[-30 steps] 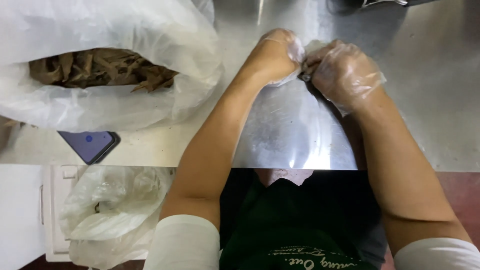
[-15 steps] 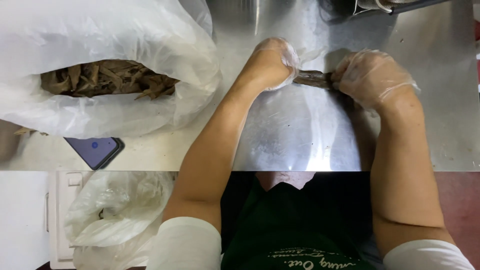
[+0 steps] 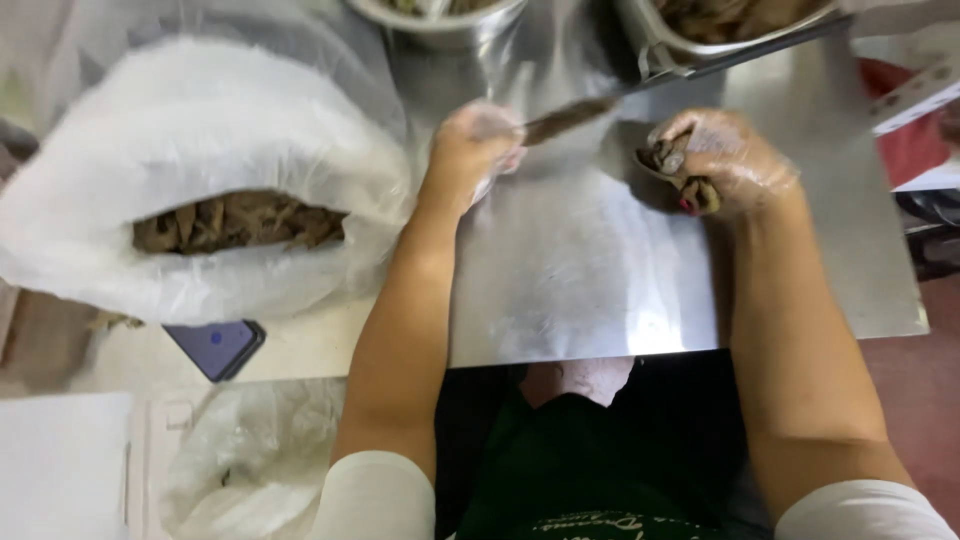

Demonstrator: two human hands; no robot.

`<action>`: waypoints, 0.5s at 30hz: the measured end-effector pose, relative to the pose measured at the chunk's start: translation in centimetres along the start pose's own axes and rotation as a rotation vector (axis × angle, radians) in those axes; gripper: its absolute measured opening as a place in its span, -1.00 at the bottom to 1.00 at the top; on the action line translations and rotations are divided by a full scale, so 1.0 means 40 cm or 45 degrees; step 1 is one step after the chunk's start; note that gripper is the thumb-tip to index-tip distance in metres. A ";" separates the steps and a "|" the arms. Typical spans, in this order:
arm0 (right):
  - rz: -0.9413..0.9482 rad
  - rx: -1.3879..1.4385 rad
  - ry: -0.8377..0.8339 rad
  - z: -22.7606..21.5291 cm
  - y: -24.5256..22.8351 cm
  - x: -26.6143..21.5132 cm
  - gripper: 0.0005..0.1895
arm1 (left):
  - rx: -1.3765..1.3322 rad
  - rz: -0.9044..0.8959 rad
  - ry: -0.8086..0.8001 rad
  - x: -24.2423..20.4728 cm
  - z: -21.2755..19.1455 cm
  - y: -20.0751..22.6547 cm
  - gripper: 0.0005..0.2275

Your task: Bundling dried tea leaves by wrapping them in larger leaves on a metal table

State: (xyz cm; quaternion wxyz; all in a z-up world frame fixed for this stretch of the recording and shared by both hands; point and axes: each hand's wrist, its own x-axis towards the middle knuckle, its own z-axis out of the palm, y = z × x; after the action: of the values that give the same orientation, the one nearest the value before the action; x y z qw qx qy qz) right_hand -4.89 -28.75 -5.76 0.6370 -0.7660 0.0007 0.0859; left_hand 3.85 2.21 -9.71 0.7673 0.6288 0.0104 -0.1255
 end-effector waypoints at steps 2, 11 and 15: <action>-0.279 0.203 -0.104 -0.031 0.071 0.030 -0.53 | -0.178 0.054 0.034 0.018 0.008 -0.003 -0.72; -0.212 0.757 -0.519 -0.035 0.133 0.068 -0.56 | -0.403 0.249 0.193 0.056 0.221 0.216 -0.80; -0.012 0.765 -0.750 -0.038 0.086 0.059 -0.61 | -0.128 0.212 0.245 0.150 0.377 0.375 -0.92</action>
State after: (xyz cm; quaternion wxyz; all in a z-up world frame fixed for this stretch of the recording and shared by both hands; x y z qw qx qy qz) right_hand -2.76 -30.63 -9.15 0.8055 -0.4887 -0.1599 0.2944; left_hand 10.60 -10.80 6.84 0.8010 0.5974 0.0380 0.0004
